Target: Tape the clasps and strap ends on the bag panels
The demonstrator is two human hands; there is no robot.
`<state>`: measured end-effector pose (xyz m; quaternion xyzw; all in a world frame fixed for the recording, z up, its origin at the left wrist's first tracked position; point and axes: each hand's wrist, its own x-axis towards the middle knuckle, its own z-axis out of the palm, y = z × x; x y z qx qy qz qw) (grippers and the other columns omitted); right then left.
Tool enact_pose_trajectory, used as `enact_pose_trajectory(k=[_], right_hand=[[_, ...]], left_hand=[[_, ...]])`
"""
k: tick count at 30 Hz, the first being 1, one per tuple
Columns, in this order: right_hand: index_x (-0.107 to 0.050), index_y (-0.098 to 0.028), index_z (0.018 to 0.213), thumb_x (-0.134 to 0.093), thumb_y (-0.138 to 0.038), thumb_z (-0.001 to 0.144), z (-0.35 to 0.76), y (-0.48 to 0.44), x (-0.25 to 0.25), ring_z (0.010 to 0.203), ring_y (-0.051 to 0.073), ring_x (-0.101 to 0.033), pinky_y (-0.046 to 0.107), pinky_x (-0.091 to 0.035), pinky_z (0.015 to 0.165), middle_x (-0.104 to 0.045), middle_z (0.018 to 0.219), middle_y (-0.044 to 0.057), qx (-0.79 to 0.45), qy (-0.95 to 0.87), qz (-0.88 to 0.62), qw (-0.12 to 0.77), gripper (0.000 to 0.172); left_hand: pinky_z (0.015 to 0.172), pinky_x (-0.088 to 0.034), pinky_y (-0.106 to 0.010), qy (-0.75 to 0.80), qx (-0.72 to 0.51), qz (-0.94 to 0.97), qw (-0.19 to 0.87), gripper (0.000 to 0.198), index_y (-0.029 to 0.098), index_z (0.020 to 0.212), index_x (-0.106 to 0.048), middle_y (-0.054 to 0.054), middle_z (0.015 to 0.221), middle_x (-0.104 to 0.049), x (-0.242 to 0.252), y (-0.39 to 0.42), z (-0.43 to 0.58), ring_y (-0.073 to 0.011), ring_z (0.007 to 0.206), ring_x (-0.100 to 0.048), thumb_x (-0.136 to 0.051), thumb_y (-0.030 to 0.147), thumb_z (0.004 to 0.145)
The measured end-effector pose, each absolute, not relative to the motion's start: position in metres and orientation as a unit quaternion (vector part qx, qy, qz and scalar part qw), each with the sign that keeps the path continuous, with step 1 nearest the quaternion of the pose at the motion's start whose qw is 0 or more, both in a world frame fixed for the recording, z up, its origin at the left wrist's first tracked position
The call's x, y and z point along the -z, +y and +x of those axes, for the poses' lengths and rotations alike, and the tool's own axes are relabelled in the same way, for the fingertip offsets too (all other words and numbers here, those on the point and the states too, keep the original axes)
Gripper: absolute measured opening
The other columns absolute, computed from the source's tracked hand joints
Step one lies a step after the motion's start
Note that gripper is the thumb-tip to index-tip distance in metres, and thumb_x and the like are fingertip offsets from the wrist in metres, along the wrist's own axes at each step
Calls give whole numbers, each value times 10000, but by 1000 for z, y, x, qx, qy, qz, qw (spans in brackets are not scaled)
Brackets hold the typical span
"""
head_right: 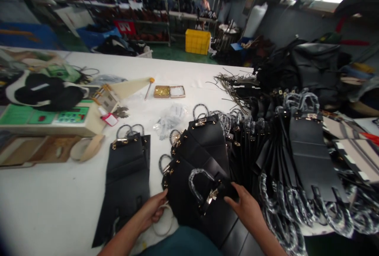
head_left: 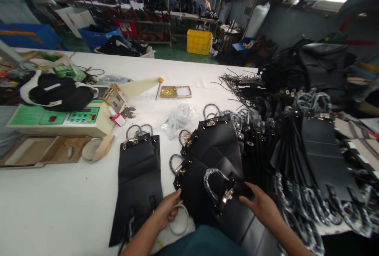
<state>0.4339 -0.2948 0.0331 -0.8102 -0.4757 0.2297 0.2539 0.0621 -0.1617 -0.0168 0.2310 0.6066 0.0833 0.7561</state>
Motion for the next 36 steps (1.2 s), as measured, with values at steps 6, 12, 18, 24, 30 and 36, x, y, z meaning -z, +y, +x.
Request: enact_pose_trajectory(k=[6,12,18,24,30,36], right_hand=[[-750,-349,799,-674,-613,779,434,-286,-96,806,318,-682,458,-529,735,-706,835,108,-396,-449,-757,262,275],[-739,-284,818,-707,-583,809,395,-220,-168,751,229,-636,337,-498,680,-675,797,29,-446,-467,-681,347,302],[-748,-207,1034,-671,-386,885,334,-112,-138,1017,257,-636,355,-503,917,-716,1055,85,-172,-553,-747,326,245],[-589,-222,1401,-739,-376,822,316,-111,-101,1166,339,-558,431,-476,978,-653,1237,119,-86,-591,-785,164,617],[-683,-162,1269,-775,-366,759,317,-95,-109,1095,351,-620,413,-475,926,-676,1170,150,-187,-548,-794,182,557],[-738,-178,1134,-805,-299,697,317,-119,-152,788,205,-584,317,-421,715,-653,848,23,-415,-498,-682,337,459]], left_hand=[[447,-25,-198,607,-184,242,734,752,176,852,-551,50,693,-523,26,-164,67,-5,394,-283,-817,779,490],[445,-69,-192,552,-240,271,751,615,174,946,-599,61,667,-514,7,-152,55,-10,424,-298,-830,650,630],[430,-145,-174,572,-294,276,714,440,172,912,-621,48,672,-551,-12,-120,90,-42,461,-382,-753,537,705],[396,-143,-163,527,-219,203,796,358,157,921,-622,-28,737,-660,2,-113,89,-98,488,-525,-585,486,786],[355,-153,-159,549,-220,225,774,571,166,968,-664,-10,631,-637,2,-111,90,-90,422,-483,-776,654,693],[792,-600,-361,529,-340,205,750,809,198,1184,-683,-110,979,-782,-11,-132,79,-331,1002,-733,-940,570,512]])
